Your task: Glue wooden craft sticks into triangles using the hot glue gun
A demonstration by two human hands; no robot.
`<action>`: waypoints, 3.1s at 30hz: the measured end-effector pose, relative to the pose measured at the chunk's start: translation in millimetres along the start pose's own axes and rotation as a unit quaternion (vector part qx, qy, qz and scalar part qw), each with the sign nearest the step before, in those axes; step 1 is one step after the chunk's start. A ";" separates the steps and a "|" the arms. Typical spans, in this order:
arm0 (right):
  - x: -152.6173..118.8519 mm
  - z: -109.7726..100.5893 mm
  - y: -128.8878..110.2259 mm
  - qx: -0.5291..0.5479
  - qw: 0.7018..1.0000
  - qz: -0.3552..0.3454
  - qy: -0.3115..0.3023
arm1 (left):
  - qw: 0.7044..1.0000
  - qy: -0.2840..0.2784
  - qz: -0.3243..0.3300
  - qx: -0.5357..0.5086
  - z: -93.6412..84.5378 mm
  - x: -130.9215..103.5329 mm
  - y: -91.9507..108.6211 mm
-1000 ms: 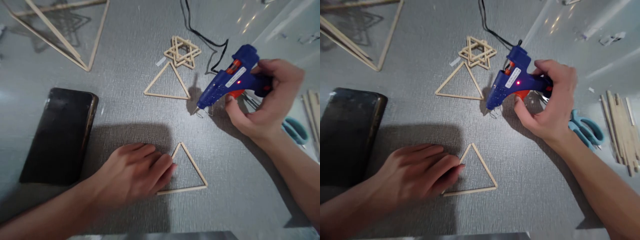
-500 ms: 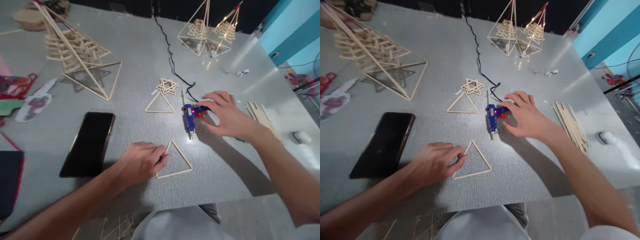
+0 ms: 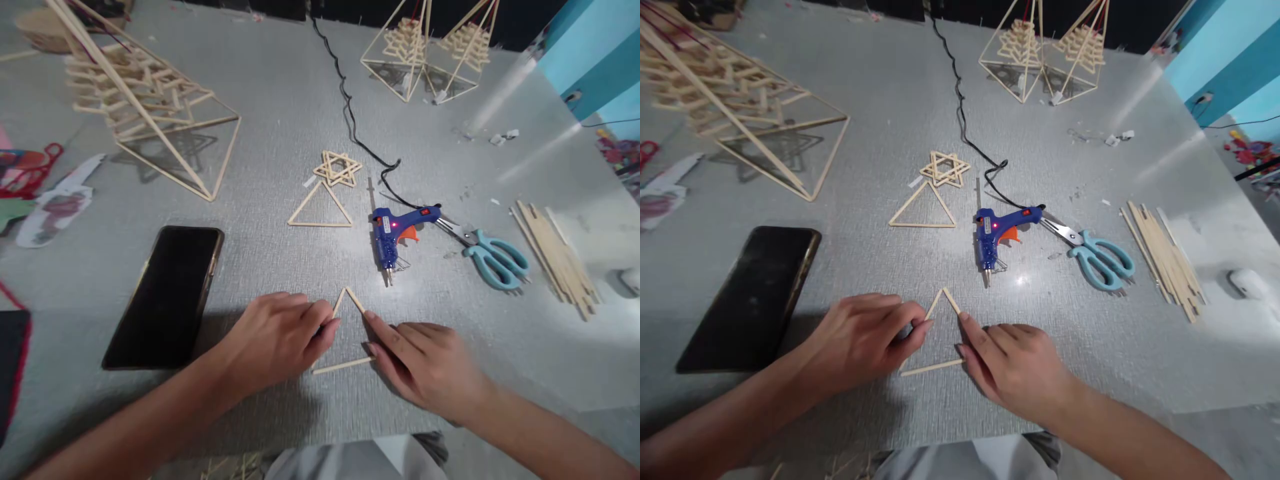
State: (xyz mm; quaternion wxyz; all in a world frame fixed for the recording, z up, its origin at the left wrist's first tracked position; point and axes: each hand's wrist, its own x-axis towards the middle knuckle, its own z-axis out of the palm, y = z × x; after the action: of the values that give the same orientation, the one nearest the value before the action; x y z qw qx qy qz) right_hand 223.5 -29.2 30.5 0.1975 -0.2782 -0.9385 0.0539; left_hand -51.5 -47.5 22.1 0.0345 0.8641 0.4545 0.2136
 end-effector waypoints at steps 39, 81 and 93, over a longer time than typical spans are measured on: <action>1.8 -5.8 0.5 0.027 0.998 -0.006 -0.060 | 0.999 -0.029 -0.001 -0.025 -6.0 3.1 1.5; -4.8 -4.0 -1.3 0.017 0.998 0.015 -0.052 | 1.000 -0.001 0.006 0.008 -5.1 1.4 -0.9; -5.4 -2.9 -0.8 0.020 0.999 0.017 -0.048 | 1.000 -0.013 -0.002 0.010 -3.8 -0.4 -0.4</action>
State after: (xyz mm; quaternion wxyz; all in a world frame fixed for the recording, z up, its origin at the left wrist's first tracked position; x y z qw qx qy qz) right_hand 228.4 -32.9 31.5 0.1566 -0.2872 -0.9408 0.0891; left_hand -53.5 -48.0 25.3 0.0321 0.8663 0.4577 0.1974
